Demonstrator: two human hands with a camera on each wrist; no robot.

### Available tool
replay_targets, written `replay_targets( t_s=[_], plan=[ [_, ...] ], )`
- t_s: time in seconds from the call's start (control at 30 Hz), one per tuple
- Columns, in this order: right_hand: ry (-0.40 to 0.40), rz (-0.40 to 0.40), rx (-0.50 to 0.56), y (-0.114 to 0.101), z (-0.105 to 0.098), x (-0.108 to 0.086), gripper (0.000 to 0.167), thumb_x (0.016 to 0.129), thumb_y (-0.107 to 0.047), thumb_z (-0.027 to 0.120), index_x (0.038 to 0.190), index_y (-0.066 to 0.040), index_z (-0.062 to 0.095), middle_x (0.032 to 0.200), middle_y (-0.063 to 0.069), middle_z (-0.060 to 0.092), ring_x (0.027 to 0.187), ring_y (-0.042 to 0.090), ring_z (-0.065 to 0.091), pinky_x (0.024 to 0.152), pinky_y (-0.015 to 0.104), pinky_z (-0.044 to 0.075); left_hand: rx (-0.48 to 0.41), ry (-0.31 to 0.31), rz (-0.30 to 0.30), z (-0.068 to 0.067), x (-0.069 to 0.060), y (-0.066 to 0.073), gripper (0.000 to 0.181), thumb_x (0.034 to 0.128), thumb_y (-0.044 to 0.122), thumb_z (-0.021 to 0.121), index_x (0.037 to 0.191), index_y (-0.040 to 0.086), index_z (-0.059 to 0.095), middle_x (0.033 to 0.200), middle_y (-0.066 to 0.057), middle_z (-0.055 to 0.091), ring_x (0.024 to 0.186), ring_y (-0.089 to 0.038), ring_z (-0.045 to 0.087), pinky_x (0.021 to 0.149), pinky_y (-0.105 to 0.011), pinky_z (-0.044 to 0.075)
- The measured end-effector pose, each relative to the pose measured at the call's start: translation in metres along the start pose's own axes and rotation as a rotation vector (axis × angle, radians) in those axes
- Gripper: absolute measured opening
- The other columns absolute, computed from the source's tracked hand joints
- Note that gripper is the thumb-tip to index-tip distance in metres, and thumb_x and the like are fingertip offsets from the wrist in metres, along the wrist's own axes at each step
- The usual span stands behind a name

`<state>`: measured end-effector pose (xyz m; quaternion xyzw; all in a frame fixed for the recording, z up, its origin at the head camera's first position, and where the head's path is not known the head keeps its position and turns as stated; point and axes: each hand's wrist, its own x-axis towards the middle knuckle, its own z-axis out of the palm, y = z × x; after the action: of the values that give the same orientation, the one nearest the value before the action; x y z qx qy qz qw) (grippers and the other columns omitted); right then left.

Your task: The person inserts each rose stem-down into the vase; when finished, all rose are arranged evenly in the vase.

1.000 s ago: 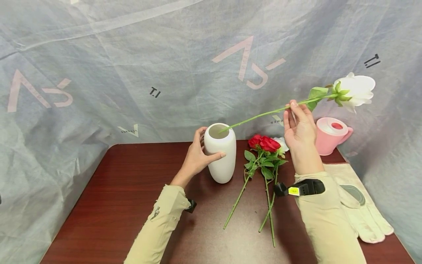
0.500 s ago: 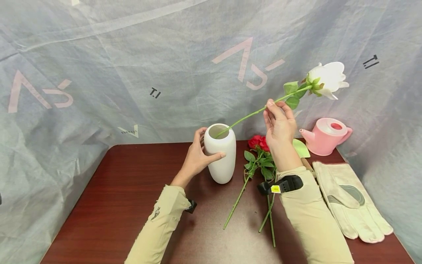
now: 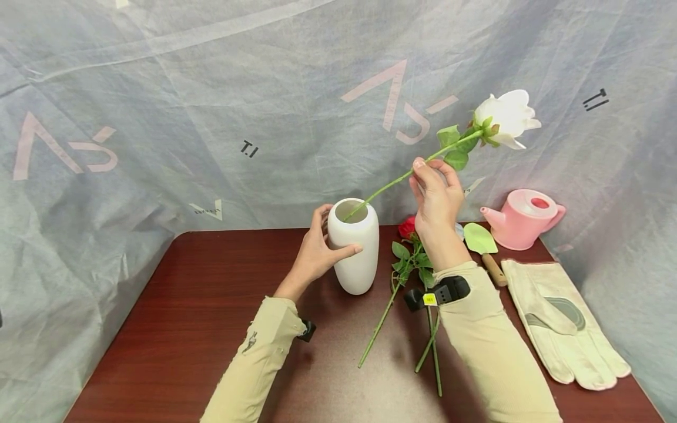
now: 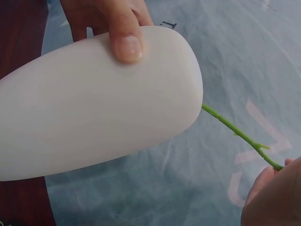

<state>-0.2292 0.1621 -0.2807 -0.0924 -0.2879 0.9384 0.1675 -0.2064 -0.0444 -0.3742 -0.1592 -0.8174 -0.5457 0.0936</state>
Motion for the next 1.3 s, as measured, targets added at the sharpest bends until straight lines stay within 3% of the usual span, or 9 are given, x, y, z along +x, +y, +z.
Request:
replay_targets(
  t_s=[0.4,0.67,0.87,1.07,1.3],
  plan=[
    [-0.055,-0.074,-0.134,0.023,0.008,-0.005,0.021,0.075,0.011,0.070,0.080,-0.003,0.055,0.080,0.009,0.068,0.070,0.017,0.064,0.069,0.026,0.051,-0.010,0.000,0.015,0.002,0.001,-0.001,0.089,0.0646,0.030,0.086,0.134,0.017,0.032,0.125,-0.001,0.050,0.111,-0.012,0.050,0.090,-0.033,0.043],
    [-0.102,0.000,-0.230,0.031,0.010,-0.007,0.021,0.075,0.007,0.072,0.083,-0.004,0.056,0.083,0.007,0.069,0.072,0.016,0.064,0.071,0.026,0.052,-0.017,-0.004,0.012,0.001,0.002,-0.002,0.089,0.0654,0.030,0.085,0.135,0.017,0.031,0.126,-0.001,0.050,0.113,-0.012,0.050,0.090,-0.034,0.043],
    [-0.111,0.033,-0.288,0.032,0.010,-0.004,0.021,0.077,0.002,0.073,0.085,-0.006,0.056,0.080,0.004,0.069,0.068,0.014,0.062,0.077,0.029,0.045,-0.008,-0.009,0.014,0.001,0.002,-0.003,0.090,0.0658,0.031,0.085,0.135,0.017,0.030,0.127,-0.002,0.049,0.112,-0.013,0.050,0.090,-0.035,0.043],
    [-0.121,-0.029,-0.458,0.038,0.013,-0.005,0.021,0.075,-0.004,0.076,0.084,-0.010,0.059,0.073,-0.003,0.067,0.072,0.010,0.062,0.075,0.027,0.041,-0.008,-0.007,0.013,-0.001,0.001,-0.001,0.090,0.0659,0.030,0.085,0.136,0.017,0.029,0.127,-0.001,0.049,0.112,-0.012,0.049,0.090,-0.033,0.043],
    [-0.210,-0.003,-0.611,0.048,0.009,-0.011,0.020,0.077,-0.008,0.076,0.087,-0.011,0.058,0.073,-0.006,0.067,0.080,0.011,0.060,0.079,0.031,0.035,-0.017,-0.024,0.009,-0.001,0.001,-0.001,0.091,0.0674,0.032,0.084,0.137,0.017,0.028,0.128,-0.001,0.048,0.112,-0.013,0.050,0.088,-0.034,0.044]
  ],
)
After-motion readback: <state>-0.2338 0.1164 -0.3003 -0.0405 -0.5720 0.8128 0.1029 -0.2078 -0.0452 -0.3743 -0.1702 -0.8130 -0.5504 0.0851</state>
